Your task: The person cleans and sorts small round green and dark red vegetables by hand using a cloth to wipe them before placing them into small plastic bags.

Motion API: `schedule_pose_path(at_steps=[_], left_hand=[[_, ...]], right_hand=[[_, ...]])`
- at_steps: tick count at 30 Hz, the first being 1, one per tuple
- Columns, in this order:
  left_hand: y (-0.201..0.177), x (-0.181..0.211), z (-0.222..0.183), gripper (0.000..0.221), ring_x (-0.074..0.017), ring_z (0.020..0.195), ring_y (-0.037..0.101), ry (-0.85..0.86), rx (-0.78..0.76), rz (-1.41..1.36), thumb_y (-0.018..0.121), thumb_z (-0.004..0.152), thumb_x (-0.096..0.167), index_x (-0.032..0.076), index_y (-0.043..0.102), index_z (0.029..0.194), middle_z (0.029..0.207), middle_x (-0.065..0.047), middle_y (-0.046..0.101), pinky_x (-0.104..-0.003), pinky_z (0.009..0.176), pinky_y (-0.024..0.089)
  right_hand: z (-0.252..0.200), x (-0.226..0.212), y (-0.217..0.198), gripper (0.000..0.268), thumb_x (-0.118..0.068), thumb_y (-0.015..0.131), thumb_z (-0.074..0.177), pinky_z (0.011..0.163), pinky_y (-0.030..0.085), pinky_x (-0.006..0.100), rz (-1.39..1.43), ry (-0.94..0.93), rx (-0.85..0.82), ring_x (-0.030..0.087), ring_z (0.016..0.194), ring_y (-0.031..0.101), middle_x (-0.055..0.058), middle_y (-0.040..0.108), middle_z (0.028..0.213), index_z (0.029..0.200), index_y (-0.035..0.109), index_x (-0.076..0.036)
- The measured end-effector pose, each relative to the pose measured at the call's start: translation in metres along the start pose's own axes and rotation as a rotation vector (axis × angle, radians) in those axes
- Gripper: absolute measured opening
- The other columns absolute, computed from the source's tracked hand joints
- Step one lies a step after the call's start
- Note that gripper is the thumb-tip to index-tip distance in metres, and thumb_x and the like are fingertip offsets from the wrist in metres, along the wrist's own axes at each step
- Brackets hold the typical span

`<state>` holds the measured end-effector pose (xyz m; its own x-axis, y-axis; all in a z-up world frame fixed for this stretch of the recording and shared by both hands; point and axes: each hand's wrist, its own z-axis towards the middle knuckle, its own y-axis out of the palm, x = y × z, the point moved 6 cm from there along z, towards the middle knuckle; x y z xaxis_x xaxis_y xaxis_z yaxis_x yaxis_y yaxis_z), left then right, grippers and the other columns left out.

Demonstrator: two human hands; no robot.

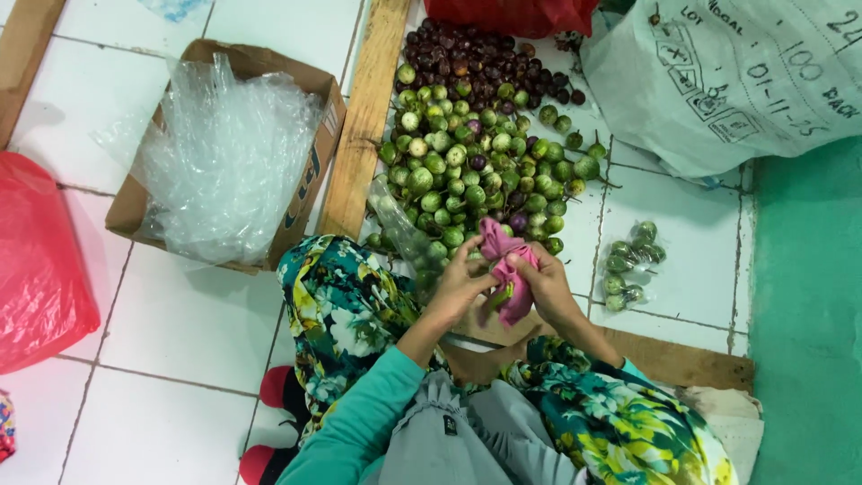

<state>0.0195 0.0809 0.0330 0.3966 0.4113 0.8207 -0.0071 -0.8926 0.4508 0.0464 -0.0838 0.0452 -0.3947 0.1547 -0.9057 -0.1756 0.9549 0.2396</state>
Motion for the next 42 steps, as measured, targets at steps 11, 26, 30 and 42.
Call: schedule_pose_path(at_steps=[11, 26, 30, 42], left_hand=[[0.002, 0.016, 0.004, 0.092, -0.0156, 0.097, 0.066, -0.031, -0.002, -0.112, 0.08, 0.083, 0.007, 0.011, 0.027, 0.159, 0.115, -0.008, 0.065, -0.031, 0.076, 0.056], [0.023, 0.084, -0.031, 0.1, -0.0211, 0.103, 0.07, 0.415, 0.207, 0.446, 0.085, 0.08, 0.005, 0.013, 0.028, 0.161, 0.122, -0.012, 0.068, -0.034, 0.086, 0.06], [0.049, 0.078, -0.038, 0.105, -0.0261, 0.108, 0.066, 0.503, 0.176, 0.636, 0.085, 0.078, 0.003, 0.012, 0.025, 0.163, 0.124, -0.014, 0.062, -0.039, 0.089, 0.058], [0.048, 0.074, -0.04, 0.103, -0.0292, 0.099, 0.06, 0.597, 0.136, 0.755, 0.087, 0.078, 0.002, 0.009, 0.028, 0.162, 0.127, -0.012, 0.064, -0.04, 0.091, 0.053]], right_hand=[[-0.003, -0.032, -0.003, 0.024, -0.021, 0.064, 0.099, 0.079, 0.062, 0.034, 0.31, 0.048, 0.134, 0.017, 0.086, 0.071, 0.009, 0.073, 0.104, 0.116, 0.064, -0.004], [-0.018, -0.052, -0.03, 0.026, -0.023, 0.056, 0.108, 0.088, 0.059, 0.036, 0.086, -0.157, 0.148, 0.019, 0.094, 0.071, 0.01, 0.072, 0.109, 0.123, 0.064, -0.003], [-0.053, -0.117, 0.076, 0.036, -0.025, 0.06, 0.099, 0.092, 0.053, 0.038, -1.118, -0.878, -0.04, 0.036, 0.106, 0.063, 0.028, 0.058, 0.124, 0.126, 0.069, -0.003], [-0.016, -0.053, -0.032, 0.035, -0.032, 0.057, 0.112, 0.081, 0.054, 0.026, -0.177, -0.212, 0.197, 0.015, 0.092, 0.062, 0.008, 0.065, 0.106, 0.133, 0.068, -0.007]])
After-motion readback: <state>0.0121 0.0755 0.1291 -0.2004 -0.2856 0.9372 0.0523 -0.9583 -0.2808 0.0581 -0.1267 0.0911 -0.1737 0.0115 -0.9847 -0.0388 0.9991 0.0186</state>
